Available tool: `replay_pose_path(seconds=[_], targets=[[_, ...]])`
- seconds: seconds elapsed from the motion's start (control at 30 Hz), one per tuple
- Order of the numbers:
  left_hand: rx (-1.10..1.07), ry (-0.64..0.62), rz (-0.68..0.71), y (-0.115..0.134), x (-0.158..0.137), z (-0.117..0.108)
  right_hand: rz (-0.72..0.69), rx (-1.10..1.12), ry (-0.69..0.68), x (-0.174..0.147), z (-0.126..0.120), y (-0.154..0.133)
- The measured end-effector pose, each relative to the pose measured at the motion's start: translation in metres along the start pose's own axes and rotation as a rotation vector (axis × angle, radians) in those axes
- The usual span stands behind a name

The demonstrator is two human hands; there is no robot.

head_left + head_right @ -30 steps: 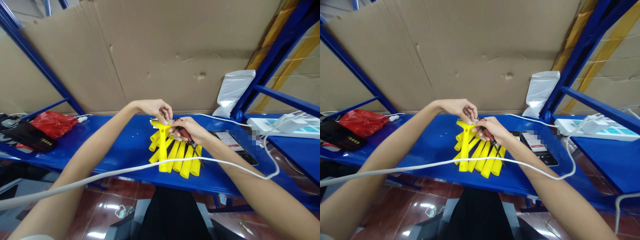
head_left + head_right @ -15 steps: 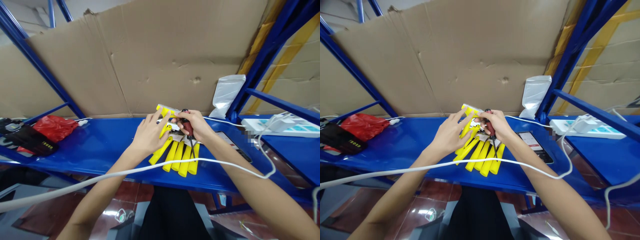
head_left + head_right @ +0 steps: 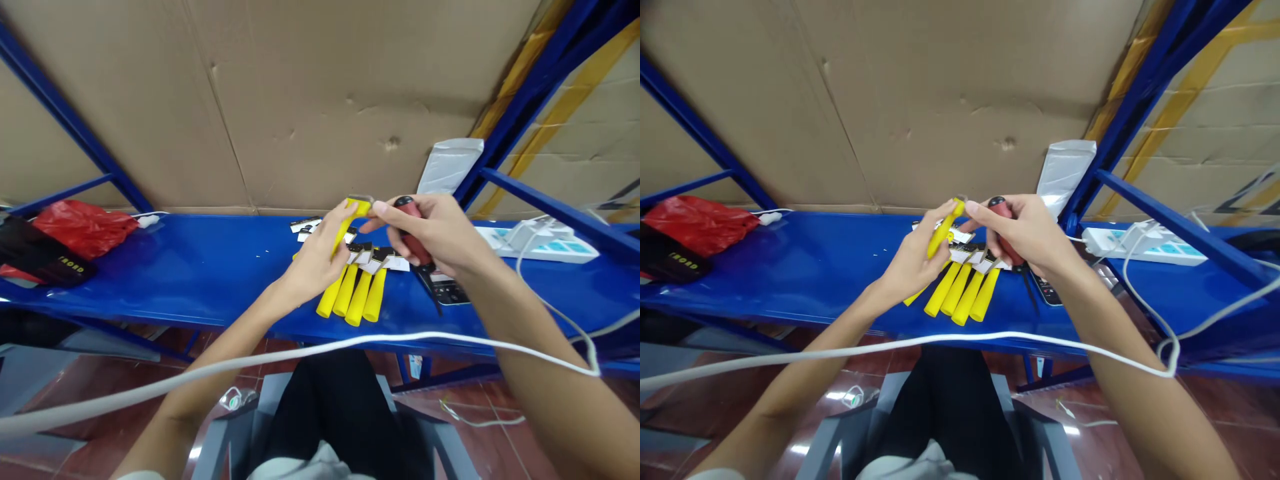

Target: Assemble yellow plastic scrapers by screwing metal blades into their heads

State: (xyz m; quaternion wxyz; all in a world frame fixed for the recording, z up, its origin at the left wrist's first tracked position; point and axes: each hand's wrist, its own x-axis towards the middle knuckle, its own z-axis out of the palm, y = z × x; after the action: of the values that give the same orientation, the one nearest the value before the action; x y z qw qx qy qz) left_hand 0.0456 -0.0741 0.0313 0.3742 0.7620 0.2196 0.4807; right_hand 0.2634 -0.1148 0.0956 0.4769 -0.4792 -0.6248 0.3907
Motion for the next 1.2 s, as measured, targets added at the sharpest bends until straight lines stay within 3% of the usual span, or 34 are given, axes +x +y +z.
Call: replay_pose_path(seconds=[0.1,0.2,0.3,0.6,0.77,0.83,0.9,1.1,1.2], targets=[[-0.383,0.072,-0.161,0.008,-0.016,-0.002,-0.045,-0.203,0.122,-0.026,-0.018,0.0],[-0.736,0.101,-0.275,0.015,-0.033,-0.01,0.004,-0.302,0.181,-0.046,-0.032,0.004],[-0.895,0.141,-0.316,0.017,-0.044,-0.018,0.044,-0.349,0.207,-0.052,-0.041,0.01],[-0.866,0.225,-0.316,0.004,-0.059,-0.04,0.017,-0.168,0.222,-0.033,-0.025,0.013],[-0.826,0.227,-0.313,-0.012,-0.066,-0.062,-0.108,0.242,0.227,-0.004,-0.015,0.005],[-0.8,0.241,-0.329,-0.018,-0.062,-0.076,-0.173,0.432,0.177,0.013,-0.011,0.005],[-0.759,0.288,-0.345,-0.024,-0.052,-0.096,-0.21,0.482,0.164,0.029,-0.004,0.008],[-0.684,0.391,-0.381,-0.067,0.002,-0.17,-0.217,0.273,-0.02,0.063,0.045,0.032],[-0.662,0.404,-0.429,-0.096,0.018,-0.196,-0.259,0.345,-0.055,0.074,0.075,0.05]])
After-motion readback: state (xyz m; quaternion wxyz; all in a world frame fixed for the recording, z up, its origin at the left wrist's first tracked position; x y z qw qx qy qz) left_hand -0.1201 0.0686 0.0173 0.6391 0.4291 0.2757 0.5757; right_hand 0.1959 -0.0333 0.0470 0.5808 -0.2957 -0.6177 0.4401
